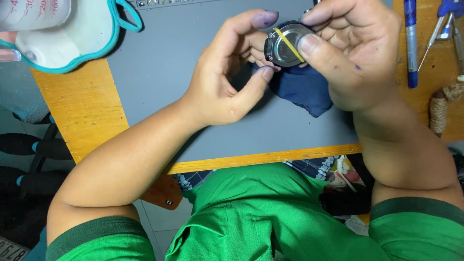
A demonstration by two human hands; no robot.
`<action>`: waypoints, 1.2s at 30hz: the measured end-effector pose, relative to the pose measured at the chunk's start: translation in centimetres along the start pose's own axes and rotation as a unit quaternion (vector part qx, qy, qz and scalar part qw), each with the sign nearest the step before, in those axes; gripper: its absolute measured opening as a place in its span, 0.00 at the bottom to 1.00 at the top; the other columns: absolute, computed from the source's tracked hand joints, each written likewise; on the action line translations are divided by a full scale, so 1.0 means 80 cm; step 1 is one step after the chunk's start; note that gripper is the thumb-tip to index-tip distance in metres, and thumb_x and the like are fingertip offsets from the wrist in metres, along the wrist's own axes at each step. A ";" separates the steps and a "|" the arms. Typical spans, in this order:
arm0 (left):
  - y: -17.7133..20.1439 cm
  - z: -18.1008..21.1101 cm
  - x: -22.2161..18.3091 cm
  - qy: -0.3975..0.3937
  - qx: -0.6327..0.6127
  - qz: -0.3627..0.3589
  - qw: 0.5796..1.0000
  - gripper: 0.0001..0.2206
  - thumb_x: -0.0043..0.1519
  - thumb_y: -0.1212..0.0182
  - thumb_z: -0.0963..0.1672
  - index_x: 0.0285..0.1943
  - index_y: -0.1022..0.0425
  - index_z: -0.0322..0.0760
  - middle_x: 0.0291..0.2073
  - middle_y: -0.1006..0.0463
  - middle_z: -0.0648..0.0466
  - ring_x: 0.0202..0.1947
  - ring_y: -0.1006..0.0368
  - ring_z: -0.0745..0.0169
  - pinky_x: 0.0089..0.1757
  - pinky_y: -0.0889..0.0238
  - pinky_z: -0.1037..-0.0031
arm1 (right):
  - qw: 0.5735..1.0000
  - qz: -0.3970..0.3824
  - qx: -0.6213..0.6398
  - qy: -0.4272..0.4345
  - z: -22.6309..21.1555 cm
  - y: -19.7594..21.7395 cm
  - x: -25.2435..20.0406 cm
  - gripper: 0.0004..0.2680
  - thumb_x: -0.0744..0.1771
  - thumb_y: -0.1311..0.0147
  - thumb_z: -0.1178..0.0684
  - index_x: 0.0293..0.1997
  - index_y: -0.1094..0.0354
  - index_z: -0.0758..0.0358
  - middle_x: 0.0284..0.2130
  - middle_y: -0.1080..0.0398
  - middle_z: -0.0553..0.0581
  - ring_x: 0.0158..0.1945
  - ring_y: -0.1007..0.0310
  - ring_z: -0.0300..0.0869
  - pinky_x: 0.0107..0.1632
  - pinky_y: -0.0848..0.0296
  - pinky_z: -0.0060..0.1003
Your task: Cleaning internal watch components with a microfiber cloth and placing them into a protective plastic bag.
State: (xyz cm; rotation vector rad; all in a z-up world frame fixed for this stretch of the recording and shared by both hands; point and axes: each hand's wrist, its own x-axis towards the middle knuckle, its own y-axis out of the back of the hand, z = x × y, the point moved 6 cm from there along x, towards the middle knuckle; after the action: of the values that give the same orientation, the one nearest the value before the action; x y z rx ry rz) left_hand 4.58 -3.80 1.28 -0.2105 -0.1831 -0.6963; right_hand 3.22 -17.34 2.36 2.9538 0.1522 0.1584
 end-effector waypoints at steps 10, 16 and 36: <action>0.001 -0.007 -0.003 0.002 0.013 0.015 1.000 0.21 0.58 0.48 0.37 0.56 0.54 0.36 0.36 0.33 0.49 0.37 0.34 0.66 0.46 0.37 0.81 | 1.000 0.001 0.010 0.023 -0.004 -0.004 0.000 0.05 0.64 0.59 0.65 0.39 0.48 0.75 0.29 0.40 0.65 0.30 0.39 0.42 0.36 0.37 0.29; 0.000 -0.010 -0.004 0.006 -0.005 0.016 1.000 0.22 0.58 0.47 0.36 0.56 0.54 0.36 0.38 0.34 0.48 0.39 0.33 0.65 0.47 0.37 0.81 | 0.999 0.001 -0.001 0.042 -0.005 -0.004 -0.002 0.04 0.64 0.59 0.66 0.39 0.48 0.75 0.28 0.42 0.63 0.30 0.41 0.40 0.37 0.40 0.28; 0.001 -0.004 -0.004 0.006 0.074 0.015 0.997 0.18 0.59 0.50 0.38 0.55 0.52 0.35 0.41 0.37 0.49 0.39 0.34 0.66 0.48 0.36 0.79 | 0.999 -0.033 0.009 0.002 -0.006 -0.007 0.002 0.10 0.63 0.60 0.66 0.46 0.54 0.75 0.32 0.41 0.66 0.35 0.39 0.45 0.38 0.37 0.32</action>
State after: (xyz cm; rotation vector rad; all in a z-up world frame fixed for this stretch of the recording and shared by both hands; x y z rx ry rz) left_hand 4.44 -3.68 0.89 -0.0679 -0.2184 -0.6520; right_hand 3.26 -16.68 2.73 2.9618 0.2517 0.1552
